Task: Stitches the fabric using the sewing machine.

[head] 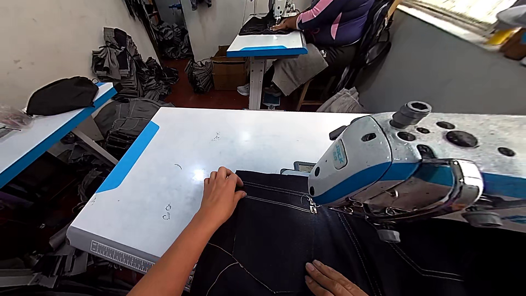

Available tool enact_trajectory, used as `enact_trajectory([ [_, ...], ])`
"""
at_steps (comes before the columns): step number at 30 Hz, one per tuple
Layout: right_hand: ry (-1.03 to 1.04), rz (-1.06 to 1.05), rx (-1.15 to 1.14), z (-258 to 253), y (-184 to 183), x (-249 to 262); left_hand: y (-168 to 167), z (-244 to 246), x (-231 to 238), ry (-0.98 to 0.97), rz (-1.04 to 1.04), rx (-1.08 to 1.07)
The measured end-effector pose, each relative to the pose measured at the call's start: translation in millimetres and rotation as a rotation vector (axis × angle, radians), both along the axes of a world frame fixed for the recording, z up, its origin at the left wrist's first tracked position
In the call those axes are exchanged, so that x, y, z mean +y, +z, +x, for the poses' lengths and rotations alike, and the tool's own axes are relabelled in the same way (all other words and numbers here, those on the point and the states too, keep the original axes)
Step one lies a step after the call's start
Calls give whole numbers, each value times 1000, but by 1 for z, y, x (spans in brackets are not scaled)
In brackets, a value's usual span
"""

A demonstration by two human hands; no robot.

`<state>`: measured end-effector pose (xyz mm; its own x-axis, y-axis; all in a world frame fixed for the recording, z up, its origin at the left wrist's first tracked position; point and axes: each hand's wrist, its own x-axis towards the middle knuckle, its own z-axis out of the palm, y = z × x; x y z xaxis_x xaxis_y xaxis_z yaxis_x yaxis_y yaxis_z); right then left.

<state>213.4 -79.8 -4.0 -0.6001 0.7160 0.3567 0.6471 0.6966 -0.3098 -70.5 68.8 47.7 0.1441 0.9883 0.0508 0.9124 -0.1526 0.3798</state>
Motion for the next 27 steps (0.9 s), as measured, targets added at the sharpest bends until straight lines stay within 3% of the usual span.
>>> enact_trajectory([
  [3, -4, 0, -18, 0, 1, 2, -8, 23, -40, -258, 307, -50],
  [5, -7, 5, -1, 1, 1, 2, -18, 46, -79, -562, 316, -115],
  [7, 0, 2, 30, 3, 2, 4, -35, 60, -108, -728, 358, -140],
  [10, 20, 4, 12, 11, 3, 12, -47, 63, -127, -668, 462, -43],
  [17, 30, 55, 109, 18, -3, 44, -41, 89, -152, -510, 547, 297],
  [21, 25, 78, 126, 15, -4, 56, -49, 90, -135, -473, 694, 166],
  [23, 35, 71, 118, 12, -2, 61, -45, 88, -124, -429, 599, 3],
  [27, 35, 59, 127, 7, -3, 69, -3, 57, -91, -387, -88, -347],
])
